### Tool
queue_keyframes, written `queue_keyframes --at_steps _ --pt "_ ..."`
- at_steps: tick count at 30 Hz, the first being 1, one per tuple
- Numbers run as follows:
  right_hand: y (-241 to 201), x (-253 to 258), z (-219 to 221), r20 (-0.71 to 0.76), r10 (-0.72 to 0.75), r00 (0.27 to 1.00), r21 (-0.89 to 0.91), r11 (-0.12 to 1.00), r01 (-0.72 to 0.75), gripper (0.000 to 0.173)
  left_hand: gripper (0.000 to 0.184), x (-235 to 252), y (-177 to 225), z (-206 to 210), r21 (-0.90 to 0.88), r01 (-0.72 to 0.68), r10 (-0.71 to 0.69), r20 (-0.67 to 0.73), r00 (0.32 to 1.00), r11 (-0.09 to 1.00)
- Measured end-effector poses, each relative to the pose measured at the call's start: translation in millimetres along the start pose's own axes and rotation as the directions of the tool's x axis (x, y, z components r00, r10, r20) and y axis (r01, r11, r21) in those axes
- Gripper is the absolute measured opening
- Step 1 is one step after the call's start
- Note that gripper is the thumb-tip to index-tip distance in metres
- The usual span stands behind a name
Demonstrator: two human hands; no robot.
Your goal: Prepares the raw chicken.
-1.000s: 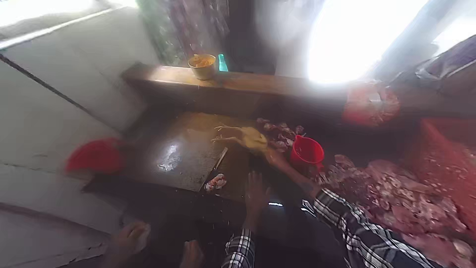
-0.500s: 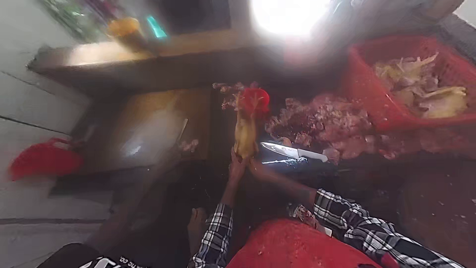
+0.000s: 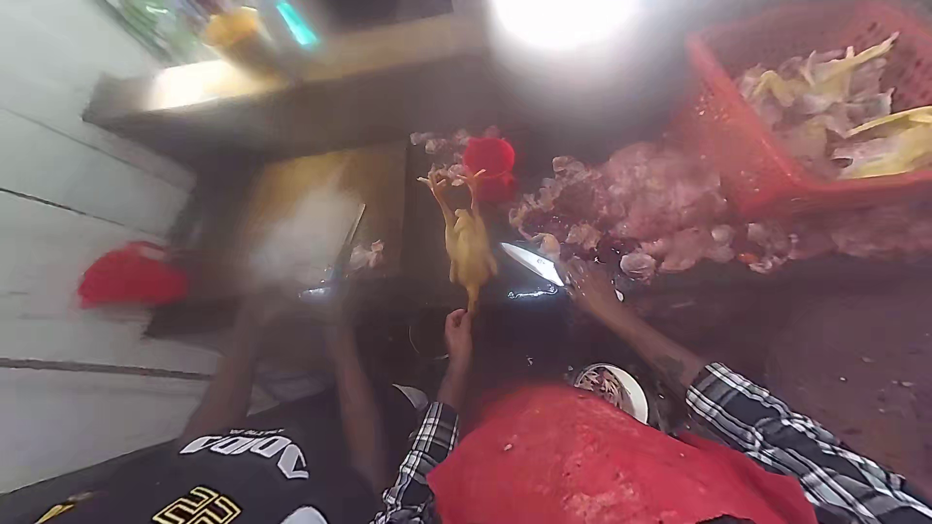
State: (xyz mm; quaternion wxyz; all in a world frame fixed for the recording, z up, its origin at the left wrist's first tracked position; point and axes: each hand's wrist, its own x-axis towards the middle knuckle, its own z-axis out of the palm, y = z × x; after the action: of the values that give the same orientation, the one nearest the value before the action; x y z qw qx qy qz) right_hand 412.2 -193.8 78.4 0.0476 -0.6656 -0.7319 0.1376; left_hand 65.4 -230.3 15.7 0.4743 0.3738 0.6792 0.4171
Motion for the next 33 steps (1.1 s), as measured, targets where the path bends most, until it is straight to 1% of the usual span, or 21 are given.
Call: queue_keyframes --at_steps 2,3,4,6,8,9,10,11,13,15,16,17,18,19,20,21,23,26,28,30,33 --pt "1 0 -2 0.073 0.026 0.997 0.079 0.996 -0.032 0.065 0.061 -9 -6 2 -0.032 0.120 -0.114 0.138 0.984 0.992" --pt "2 2 -9 0.138 0.039 0.990 0.117 0.992 -0.055 0.069 0.076 -11 -7 4 -0.036 0.156 -0.146 0.207 0.967 0.987" --pt "5 3 -12 0.189 0.039 0.981 0.134 0.989 -0.065 0.073 0.085 -12 -10 6 -0.039 0.175 -0.159 0.255 0.954 0.984" --pt "14 1 -9 0.231 0.030 0.973 0.115 0.992 -0.058 0.072 0.083 -10 -19 11 -0.017 0.168 -0.157 0.278 0.948 0.986" --pt "17 -5 -10 0.253 0.069 0.965 0.118 0.988 -0.102 0.067 0.067 -9 -23 14 -0.017 0.139 -0.129 0.278 0.952 0.990" --pt "19 -6 -12 0.270 0.085 0.959 0.183 0.973 -0.138 0.067 0.058 -10 -23 16 -0.016 0.118 -0.109 0.281 0.953 0.993" --pt "21 -7 -15 0.283 0.072 0.956 0.313 0.936 -0.163 0.065 0.051 -11 -20 16 -0.007 0.085 -0.080 0.289 0.954 0.996" --pt "22 -9 -15 0.292 0.031 0.956 0.486 0.856 -0.176 0.063 0.046 -14 -17 14 -0.007 0.064 -0.059 0.307 0.950 0.998" --pt "14 -17 -20 0.349 -0.042 0.936 0.762 0.593 -0.258 0.063 0.047 -26 -8 3 -0.034 0.108 -0.087 0.381 0.920 0.994" --pt "-2 -28 -19 0.363 -0.115 0.925 0.896 0.314 -0.312 0.062 0.052 -37 -3 -6 -0.123 0.184 -0.116 0.423 0.899 0.975" --pt "-10 -31 -16 0.380 -0.153 0.912 0.901 0.283 -0.328 0.058 0.056 -42 -2 -8 -0.156 0.214 -0.133 0.413 0.901 0.964" --pt "-19 -32 -12 0.403 -0.157 0.902 0.872 0.364 -0.326 0.052 0.060 -46 -2 -9 -0.164 0.239 -0.158 0.395 0.905 0.957" --pt "-30 -32 -7 0.407 -0.133 0.904 0.788 0.552 -0.273 0.049 0.065 -50 0 -10 -0.153 0.262 -0.189 0.378 0.906 0.953" --pt "-41 -30 -2 0.386 -0.114 0.915 0.641 0.747 -0.177 0.050 0.069 -52 1 -10 -0.131 0.275 -0.212 0.362 0.908 0.952" --pt "-52 -27 1 0.364 -0.149 0.919 0.487 0.872 -0.052 0.050 0.070 -54 3 -10 -0.111 0.279 -0.226 0.347 0.910 0.954" --pt "-64 -23 1 0.336 -0.211 0.918 0.370 0.926 0.078 0.048 0.069 -55 5 -10 -0.097 0.281 -0.235 0.332 0.913 0.955" --pt "-92 -19 -1 0.232 -0.306 0.923 0.203 0.944 0.262 0.039 0.066 -59 5 -10 -0.073 0.303 -0.267 0.307 0.914 0.950" --pt "-124 -7 10 0.158 -0.333 0.929 0.078 0.943 0.325 0.041 0.061 -55 -5 -7 -0.075 0.342 -0.309 0.282 0.908 0.937" --pt "-128 -16 29 0.257 -0.384 0.887 0.064 0.923 0.380 0.035 0.050 -52 -15 -5 -0.089 0.345 -0.311 0.269 0.911 0.934" --pt "-127 -24 35 0.351 -0.380 0.856 0.072 0.922 0.380 0.036 0.046 -51 -24 -4 -0.096 0.346 -0.311 0.268 0.912 0.933" --pt "-130 -12 13 0.321 -0.318 0.892 0.080 0.948 0.309 0.038 0.053 -54 -28 -4 -0.142 0.356 -0.305 0.292 0.906 0.924"
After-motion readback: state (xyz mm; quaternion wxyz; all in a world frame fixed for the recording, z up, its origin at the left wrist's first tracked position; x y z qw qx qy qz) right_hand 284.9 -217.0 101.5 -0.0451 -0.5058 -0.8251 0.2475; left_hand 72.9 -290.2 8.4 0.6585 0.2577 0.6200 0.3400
